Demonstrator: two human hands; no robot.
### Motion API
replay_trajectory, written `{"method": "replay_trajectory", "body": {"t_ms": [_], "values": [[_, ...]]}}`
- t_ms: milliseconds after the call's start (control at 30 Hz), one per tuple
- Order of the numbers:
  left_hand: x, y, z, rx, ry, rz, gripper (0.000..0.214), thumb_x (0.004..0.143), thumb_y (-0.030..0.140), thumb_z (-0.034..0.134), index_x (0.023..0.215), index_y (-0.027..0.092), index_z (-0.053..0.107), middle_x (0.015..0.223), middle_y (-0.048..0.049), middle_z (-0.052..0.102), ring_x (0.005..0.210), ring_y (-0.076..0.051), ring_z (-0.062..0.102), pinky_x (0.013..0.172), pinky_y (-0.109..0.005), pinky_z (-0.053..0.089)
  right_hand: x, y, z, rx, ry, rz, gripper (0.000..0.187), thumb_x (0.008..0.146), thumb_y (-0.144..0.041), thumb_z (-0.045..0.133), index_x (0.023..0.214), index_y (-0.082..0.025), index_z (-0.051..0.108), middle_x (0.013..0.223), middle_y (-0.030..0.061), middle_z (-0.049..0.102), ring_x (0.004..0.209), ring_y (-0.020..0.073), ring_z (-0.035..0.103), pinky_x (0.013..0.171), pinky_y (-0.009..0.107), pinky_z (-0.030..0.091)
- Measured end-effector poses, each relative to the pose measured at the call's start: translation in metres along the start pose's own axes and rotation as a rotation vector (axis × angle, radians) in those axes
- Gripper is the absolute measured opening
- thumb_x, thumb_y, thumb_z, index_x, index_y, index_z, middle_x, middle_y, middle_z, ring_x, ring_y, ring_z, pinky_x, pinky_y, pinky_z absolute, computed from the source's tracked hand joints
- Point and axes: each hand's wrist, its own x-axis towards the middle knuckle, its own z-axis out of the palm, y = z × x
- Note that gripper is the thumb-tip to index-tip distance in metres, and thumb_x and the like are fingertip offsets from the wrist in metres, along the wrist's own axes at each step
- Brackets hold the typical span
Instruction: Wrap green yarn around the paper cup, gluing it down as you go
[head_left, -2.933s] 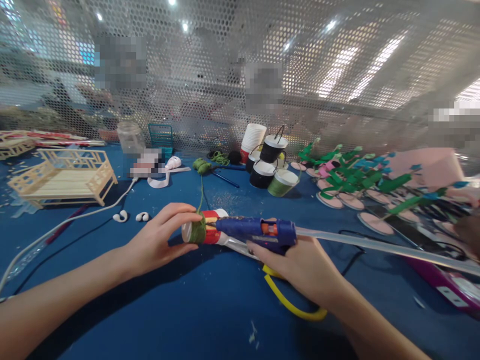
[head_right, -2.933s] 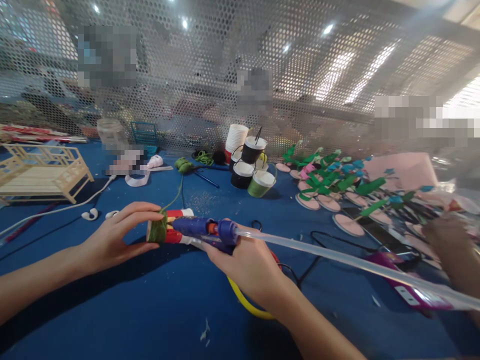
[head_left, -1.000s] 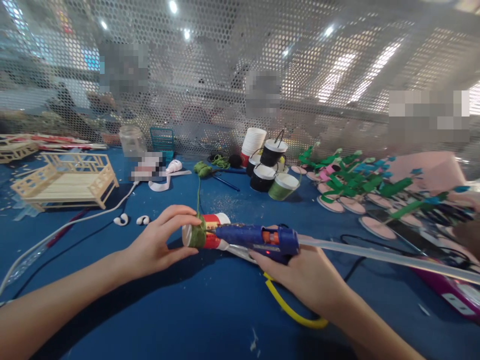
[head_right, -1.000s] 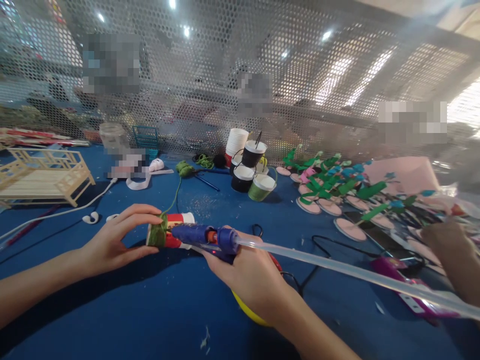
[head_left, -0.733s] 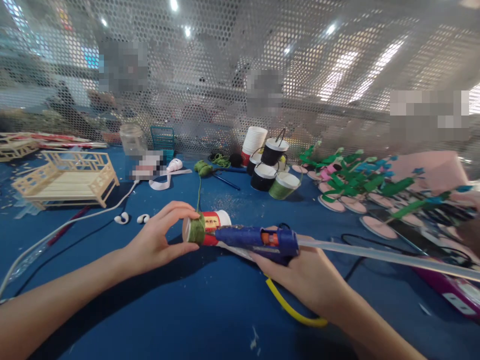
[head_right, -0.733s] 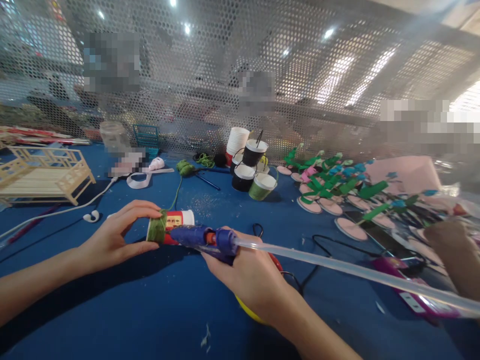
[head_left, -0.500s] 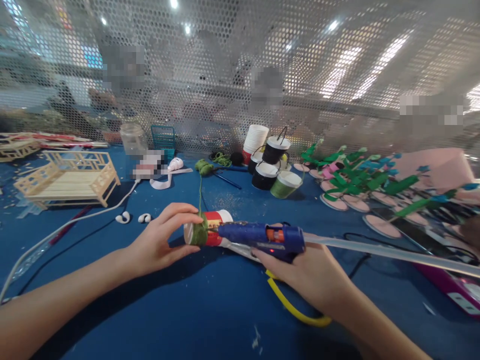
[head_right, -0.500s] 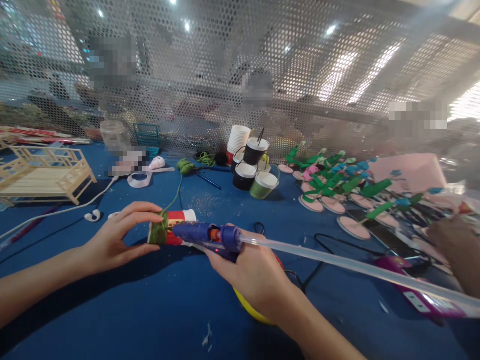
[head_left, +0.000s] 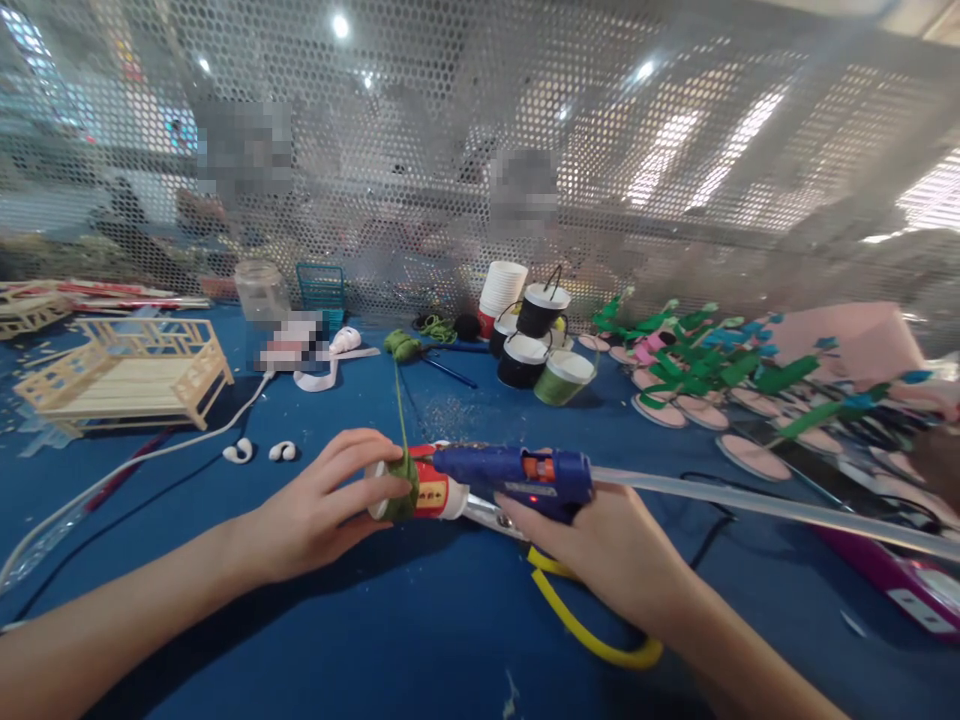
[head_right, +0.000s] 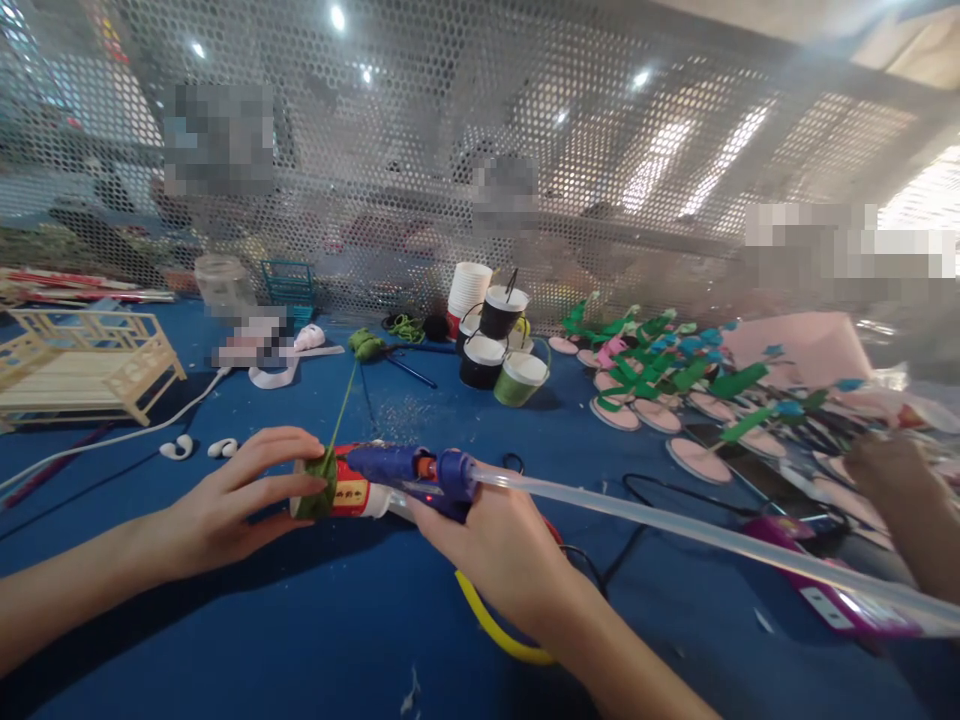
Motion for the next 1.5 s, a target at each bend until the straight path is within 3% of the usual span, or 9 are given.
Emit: {"method": "replay_trajectory", "body": {"t_ms": [200, 500, 667, 867, 1033, 1133, 1267, 1333, 1500], "values": [[0.000, -0.001, 0.000, -0.025, -0.002, -0.014, 0.026, 0.082, 0.008, 0.053, 0.106, 0.016, 0.049, 0.111, -0.0138, 0.049, 0.108, -0.024, 0.045, 0.090, -0.042, 0.045, -0.001, 0.001, 0.003, -0.030, 0.039, -0.002, 0.020, 0.067, -0.038, 0.059, 0.071, -0.020, 0.065, 0.061, 0.0040, 0.067, 0.051, 0.0203, 0.060, 0.048, 0.029, 0.048], [-0.001, -0.004, -0.001, -0.162, 0.051, -0.263, 0.031, 0.081, 0.022, 0.057, 0.110, 0.019, 0.047, 0.110, -0.0105, 0.049, 0.105, -0.022, 0.048, 0.088, -0.039, 0.046, -0.006, 0.000, 0.001, 0.011, 0.049, -0.117, 0.020, 0.068, -0.040, 0.054, 0.061, -0.022, 0.057, 0.053, 0.0004, 0.062, 0.048, 0.0175, 0.057, 0.046, 0.027, 0.047], [0.001, -0.003, -0.001, -0.229, 0.069, -0.330, 0.033, 0.079, 0.024, 0.060, 0.109, 0.017, 0.048, 0.109, -0.0101, 0.050, 0.104, -0.020, 0.049, 0.090, -0.038, 0.045, -0.008, -0.003, 0.001, 0.045, 0.049, -0.116, 0.018, 0.067, -0.038, 0.056, 0.060, -0.022, 0.060, 0.053, -0.0002, 0.062, 0.048, 0.0170, 0.057, 0.047, 0.026, 0.047], [0.001, -0.002, -0.001, -0.169, 0.055, -0.267, 0.032, 0.081, 0.024, 0.057, 0.110, 0.019, 0.046, 0.110, -0.0104, 0.049, 0.104, -0.022, 0.048, 0.087, -0.040, 0.046, -0.002, -0.007, -0.008, 0.221, -0.010, 0.027, 0.018, 0.066, -0.034, 0.059, 0.073, -0.018, 0.065, 0.063, 0.0012, 0.067, 0.054, 0.0184, 0.061, 0.046, 0.026, 0.047], [0.000, -0.001, 0.001, -0.080, 0.015, -0.178, 0.031, 0.082, 0.019, 0.055, 0.110, 0.019, 0.044, 0.110, -0.0114, 0.047, 0.103, -0.023, 0.048, 0.084, -0.039, 0.047, 0.015, 0.006, -0.013, 0.404, -0.013, 0.089, 0.022, 0.066, -0.038, 0.061, 0.062, -0.017, 0.057, 0.046, -0.0027, 0.055, 0.043, 0.0125, 0.051, 0.043, 0.024, 0.042], [-0.001, 0.001, 0.003, -0.045, 0.038, -0.122, 0.029, 0.082, 0.016, 0.054, 0.109, 0.018, 0.045, 0.108, -0.0119, 0.048, 0.102, -0.023, 0.047, 0.084, -0.041, 0.046, 0.028, 0.017, -0.010, 0.471, 0.041, 0.125, 0.029, 0.067, -0.044, 0.061, 0.059, -0.016, 0.055, 0.051, -0.0002, 0.058, 0.049, 0.0125, 0.054, 0.050, 0.024, 0.045], [-0.001, 0.004, 0.004, -0.013, 0.070, -0.073, 0.029, 0.081, 0.012, 0.055, 0.108, 0.019, 0.046, 0.107, -0.0114, 0.050, 0.102, -0.024, 0.047, 0.084, -0.042, 0.046, 0.046, 0.031, -0.003, 0.250, 0.046, 0.150, 0.033, 0.077, -0.044, 0.049, 0.063, -0.014, 0.056, 0.062, 0.0059, 0.064, 0.056, 0.0142, 0.059, 0.054, 0.025, 0.046], [0.000, 0.005, 0.004, 0.001, 0.077, -0.051, 0.030, 0.080, 0.011, 0.056, 0.107, 0.019, 0.046, 0.106, -0.0111, 0.050, 0.101, -0.024, 0.048, 0.083, -0.042, 0.047, 0.054, 0.039, 0.002, 0.094, 0.041, 0.199, 0.035, 0.081, -0.043, 0.043, 0.063, -0.015, 0.054, 0.058, 0.0060, 0.063, 0.050, 0.0138, 0.058, 0.048, 0.024, 0.045], [0.000, 0.005, 0.003, 0.009, 0.070, -0.027, 0.030, 0.080, 0.012, 0.056, 0.108, 0.018, 0.046, 0.107, -0.0118, 0.050, 0.101, -0.024, 0.048, 0.083, -0.043, 0.048, 0.068, 0.054, 0.011, -0.098, 0.012, 0.240, 0.032, 0.080, -0.042, 0.047, 0.059, -0.018, 0.052, 0.045, 0.0020, 0.056, 0.044, 0.0158, 0.058, 0.047, 0.025, 0.043]]}}
